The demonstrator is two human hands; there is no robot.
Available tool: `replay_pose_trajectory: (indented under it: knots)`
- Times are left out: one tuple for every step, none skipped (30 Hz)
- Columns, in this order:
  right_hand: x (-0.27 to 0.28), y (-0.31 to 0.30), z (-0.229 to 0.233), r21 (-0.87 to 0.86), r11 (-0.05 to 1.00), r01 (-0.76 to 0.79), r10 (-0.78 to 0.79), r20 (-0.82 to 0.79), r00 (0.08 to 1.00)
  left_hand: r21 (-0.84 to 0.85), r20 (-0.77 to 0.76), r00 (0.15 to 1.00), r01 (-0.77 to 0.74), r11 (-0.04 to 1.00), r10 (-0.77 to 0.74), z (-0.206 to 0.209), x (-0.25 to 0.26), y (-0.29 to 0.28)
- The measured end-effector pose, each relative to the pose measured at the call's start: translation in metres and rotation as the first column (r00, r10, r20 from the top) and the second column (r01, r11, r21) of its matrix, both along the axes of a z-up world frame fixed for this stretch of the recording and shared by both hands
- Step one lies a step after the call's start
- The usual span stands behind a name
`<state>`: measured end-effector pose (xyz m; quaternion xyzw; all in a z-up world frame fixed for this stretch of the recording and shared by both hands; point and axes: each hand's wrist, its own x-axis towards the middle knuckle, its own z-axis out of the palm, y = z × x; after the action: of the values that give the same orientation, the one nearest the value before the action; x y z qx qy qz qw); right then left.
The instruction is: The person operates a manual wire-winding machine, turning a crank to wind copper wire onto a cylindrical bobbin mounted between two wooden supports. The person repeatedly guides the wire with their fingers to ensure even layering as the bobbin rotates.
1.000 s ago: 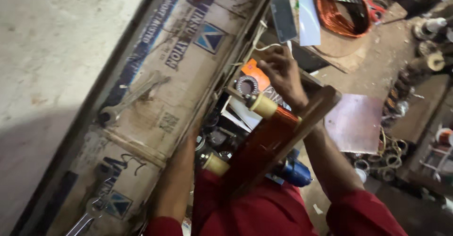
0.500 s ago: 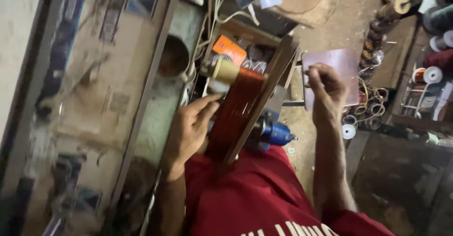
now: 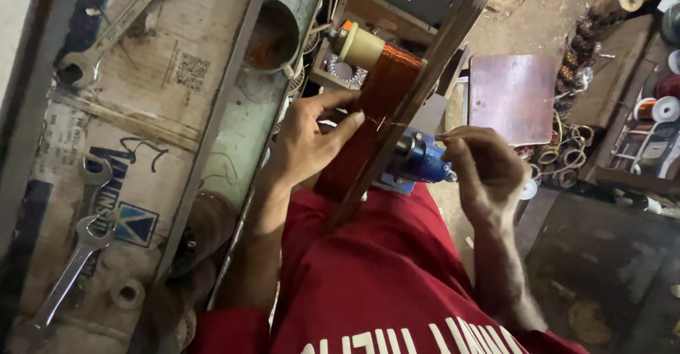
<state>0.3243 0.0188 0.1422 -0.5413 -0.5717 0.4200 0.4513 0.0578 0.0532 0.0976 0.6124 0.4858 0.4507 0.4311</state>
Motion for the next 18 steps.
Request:
replay_pose_trajectory:
  knots:
    - [-0.003, 0.000, 0.000, 0.048, 0.998, -0.030, 0.028, 0.040, 0.999, 0.045, -0.016, 1.000, 0.001, 0.999, 0.000, -0.002, 0.000, 0.000]
    - [-0.007, 0.000, 0.000, 0.094, 0.994, -0.062, 0.055, 0.082, 0.995, -0.018, -0.001, 1.000, 0.001, 1.000, -0.002, -0.003, 0.000, -0.001]
    - [-0.010, -0.001, 0.000, 0.138, 0.986, -0.096, 0.079, 0.125, 0.989, -0.081, 0.015, 1.000, 0.003, 0.997, -0.002, -0.005, 0.000, -0.001]
    - [-0.013, -0.002, 0.000, 0.130, 0.987, -0.093, 0.074, 0.146, 0.987, -0.143, 0.031, 1.000, 0.007, 0.990, -0.003, -0.007, -0.001, 0.000]
    - [-0.017, -0.004, 0.001, 0.121, 0.989, -0.090, 0.069, 0.167, 0.984, -0.214, 0.182, 0.983, 0.059, 0.975, -0.020, -0.009, -0.002, 0.000]
    - [-0.020, -0.006, 0.002, 0.112, 0.990, -0.085, 0.063, 0.189, 0.980, -0.275, 0.330, 0.944, 0.121, 0.954, -0.024, -0.011, -0.003, 0.002]
    - [-0.022, -0.007, 0.004, 0.123, 0.989, -0.084, 0.052, 0.240, 0.969, -0.323, 0.471, 0.882, 0.190, 0.927, -0.017, -0.013, -0.004, 0.005]
    - [-0.025, -0.007, 0.005, 0.134, 0.987, -0.083, 0.041, 0.290, 0.956, -0.365, 0.448, 0.894, 0.208, 0.907, -0.024, -0.015, -0.008, 0.007]
    - [-0.028, -0.008, 0.007, 0.144, 0.986, -0.084, 0.031, 0.340, 0.940, -0.409, 0.426, 0.904, 0.222, 0.885, -0.030, -0.016, -0.011, 0.008]
    - [-0.031, -0.007, 0.009, 0.151, 0.985, -0.084, 0.024, 0.363, 0.932, -0.451, 0.403, 0.914, 0.235, 0.861, -0.038, -0.018, -0.014, 0.010]
    - [-0.034, -0.006, 0.010, 0.157, 0.984, -0.084, 0.018, 0.384, 0.923, -0.464, 0.393, 0.917, 0.261, 0.847, -0.067, -0.019, -0.016, 0.011]
    - [-0.038, -0.005, 0.012, 0.164, 0.983, -0.085, 0.011, 0.405, 0.914, -0.476, 0.383, 0.919, 0.286, 0.832, -0.097, -0.021, -0.016, 0.012]
    - [-0.041, -0.004, 0.014, 0.171, 0.981, -0.088, 0.002, 0.447, 0.894, -0.487, 0.371, 0.920, 0.310, 0.816, -0.127, -0.022, -0.017, 0.014]
    - [-0.044, -0.002, 0.016, 0.178, 0.980, -0.091, -0.007, 0.489, 0.872, -0.492, 0.373, 0.919, 0.310, 0.813, -0.125, -0.022, -0.018, 0.015]
    - [-0.046, -0.001, 0.019, 0.182, 0.979, -0.093, -0.018, 0.530, 0.848, -0.499, 0.375, 0.919, 0.312, 0.808, -0.123, -0.023, -0.018, 0.016]
    - [-0.048, 0.000, 0.021, 0.200, 0.973, -0.117, -0.011, 0.542, 0.840, -0.506, 0.377, 0.918, 0.314, 0.803, -0.121, -0.023, -0.018, 0.017]
    - [-0.050, 0.001, 0.022, 0.219, 0.966, -0.139, -0.006, 0.556, 0.831, -0.506, 0.386, 0.914, 0.320, 0.801, -0.121, -0.024, -0.018, 0.018]
    - [-0.052, 0.002, 0.023, 0.236, 0.958, -0.162, -0.002, 0.570, 0.822, -0.506, 0.395, 0.911, 0.325, 0.799, -0.121, -0.025, -0.018, 0.019]
